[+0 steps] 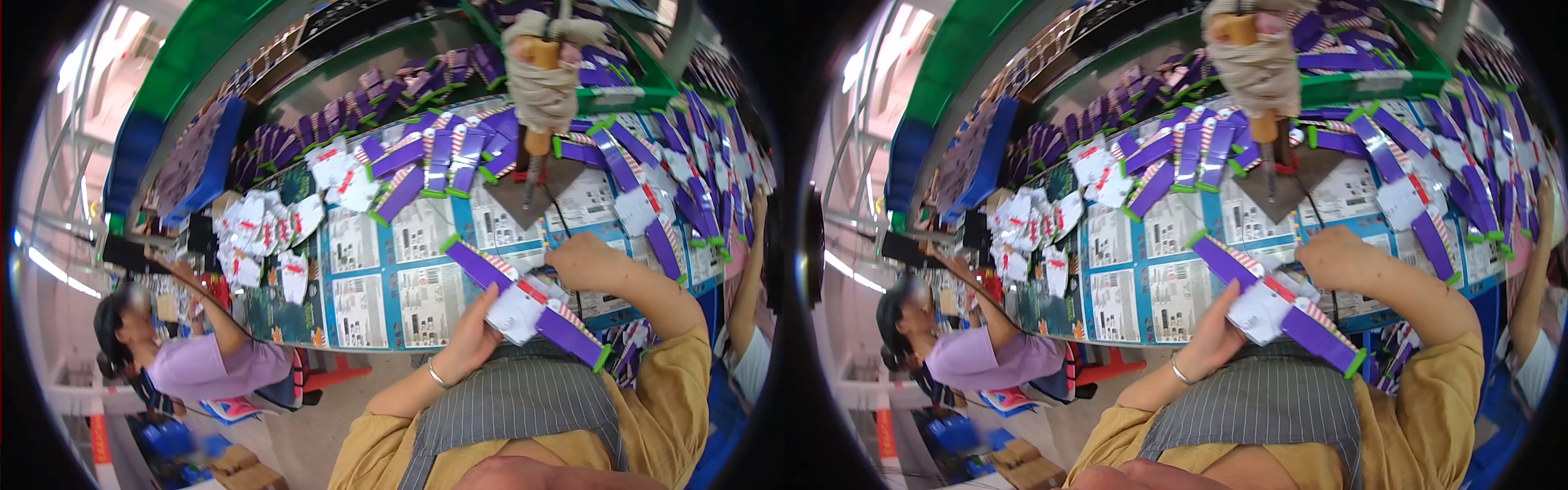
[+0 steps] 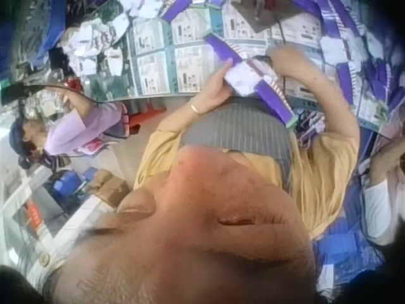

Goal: The person assembles toy parts by inserting plastic wing components into toy bases and trimming pieces with pliers.

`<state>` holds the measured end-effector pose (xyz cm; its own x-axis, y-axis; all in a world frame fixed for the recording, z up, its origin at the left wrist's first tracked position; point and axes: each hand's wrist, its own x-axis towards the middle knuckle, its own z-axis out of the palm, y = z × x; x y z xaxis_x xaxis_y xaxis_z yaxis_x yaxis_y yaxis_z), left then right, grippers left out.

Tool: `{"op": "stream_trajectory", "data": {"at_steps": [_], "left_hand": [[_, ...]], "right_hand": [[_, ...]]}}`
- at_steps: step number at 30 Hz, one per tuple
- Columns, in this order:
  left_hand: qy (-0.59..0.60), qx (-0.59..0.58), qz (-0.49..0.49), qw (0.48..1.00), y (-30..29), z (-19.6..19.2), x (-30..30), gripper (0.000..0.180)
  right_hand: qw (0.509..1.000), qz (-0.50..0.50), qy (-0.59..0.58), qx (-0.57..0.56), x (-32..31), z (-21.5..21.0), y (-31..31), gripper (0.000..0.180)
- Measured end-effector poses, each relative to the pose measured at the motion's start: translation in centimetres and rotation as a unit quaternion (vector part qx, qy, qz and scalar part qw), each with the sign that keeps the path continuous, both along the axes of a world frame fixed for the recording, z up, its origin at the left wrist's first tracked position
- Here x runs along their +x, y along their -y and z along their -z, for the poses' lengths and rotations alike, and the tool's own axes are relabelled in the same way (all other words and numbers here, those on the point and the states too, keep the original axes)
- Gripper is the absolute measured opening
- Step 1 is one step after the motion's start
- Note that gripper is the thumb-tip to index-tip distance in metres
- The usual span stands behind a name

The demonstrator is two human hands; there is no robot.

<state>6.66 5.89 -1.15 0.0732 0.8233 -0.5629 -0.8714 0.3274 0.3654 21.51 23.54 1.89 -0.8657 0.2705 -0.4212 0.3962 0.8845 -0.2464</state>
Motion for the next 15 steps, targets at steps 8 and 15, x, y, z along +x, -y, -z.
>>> {"op": "stream_trajectory", "data": {"at_steps": [8, 15], "left_hand": [[0.006, 0.062, 0.149, 0.987, 6.1, 0.7, -1.7, 0.06], [0.029, 0.048, -0.008, 0.998, 2.9, 1.1, 2.3, 0.054]], "right_hand": [[0.98, -0.03, 0.04, 0.191, -0.9, -0.9, 3.9, 0.008], [0.983, -0.023, 0.183, 0.013, -1.5, -2.2, 1.9, 0.028]]}}
